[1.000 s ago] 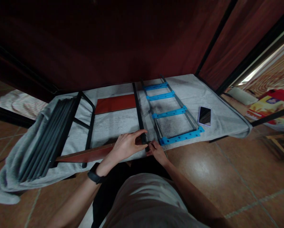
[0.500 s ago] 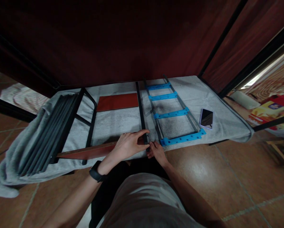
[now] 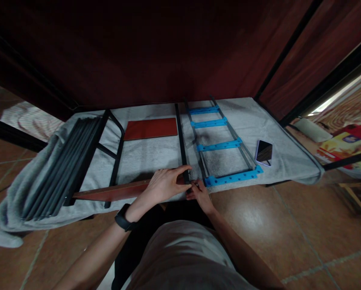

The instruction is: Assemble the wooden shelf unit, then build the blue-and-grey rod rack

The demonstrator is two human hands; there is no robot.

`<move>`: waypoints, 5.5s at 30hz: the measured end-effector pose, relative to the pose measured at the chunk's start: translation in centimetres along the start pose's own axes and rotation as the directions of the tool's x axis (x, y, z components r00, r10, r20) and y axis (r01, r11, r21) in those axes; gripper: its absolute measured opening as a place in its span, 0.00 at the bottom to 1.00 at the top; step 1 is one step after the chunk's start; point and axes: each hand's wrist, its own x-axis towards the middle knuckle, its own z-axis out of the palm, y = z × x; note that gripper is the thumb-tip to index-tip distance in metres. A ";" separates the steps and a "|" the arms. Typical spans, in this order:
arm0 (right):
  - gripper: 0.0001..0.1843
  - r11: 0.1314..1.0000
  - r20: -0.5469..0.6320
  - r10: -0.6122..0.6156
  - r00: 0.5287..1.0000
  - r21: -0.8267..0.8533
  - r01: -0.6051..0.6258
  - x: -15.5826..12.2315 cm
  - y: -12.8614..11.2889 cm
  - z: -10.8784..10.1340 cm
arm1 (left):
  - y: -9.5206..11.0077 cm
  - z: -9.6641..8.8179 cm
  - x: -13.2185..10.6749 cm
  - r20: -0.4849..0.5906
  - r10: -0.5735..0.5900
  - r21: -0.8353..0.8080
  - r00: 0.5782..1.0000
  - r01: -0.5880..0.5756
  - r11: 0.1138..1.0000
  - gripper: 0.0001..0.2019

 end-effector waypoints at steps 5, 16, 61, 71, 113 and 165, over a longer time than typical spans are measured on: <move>0.19 0.999 0.000 0.009 1.000 -0.043 -0.009 0.0 0.1 0.1 | -0.2 0.2 0.0 -0.010 0.004 0.002 1.000 -0.004 1.000 0.28; 0.17 0.999 -0.016 0.051 0.999 0.020 -0.051 0.2 -0.3 0.5 | -0.2 0.1 -0.1 -0.014 0.006 0.002 1.000 -0.006 1.000 0.27; 0.20 0.996 -0.006 -0.027 1.000 0.081 0.027 0.2 0.8 0.4 | 0.1 -0.1 -0.2 0.007 -0.009 0.020 1.000 0.009 1.000 0.28; 0.22 0.994 0.003 -0.043 0.999 0.096 0.043 -0.2 0.4 0.3 | 0.3 -0.3 -0.3 0.019 -0.016 0.018 1.000 0.016 1.000 0.28; 0.24 0.997 0.026 -0.079 0.997 -0.020 0.079 -0.5 1.1 -1.2 | -0.4 1.4 -2.2 -0.157 0.365 0.330 0.918 -0.299 0.895 0.32; 0.32 0.997 -0.004 -0.070 0.998 0.037 0.070 -0.4 0.9 -0.4 | -0.7 1.2 -1.4 -0.035 0.157 0.108 0.987 -0.153 0.982 0.30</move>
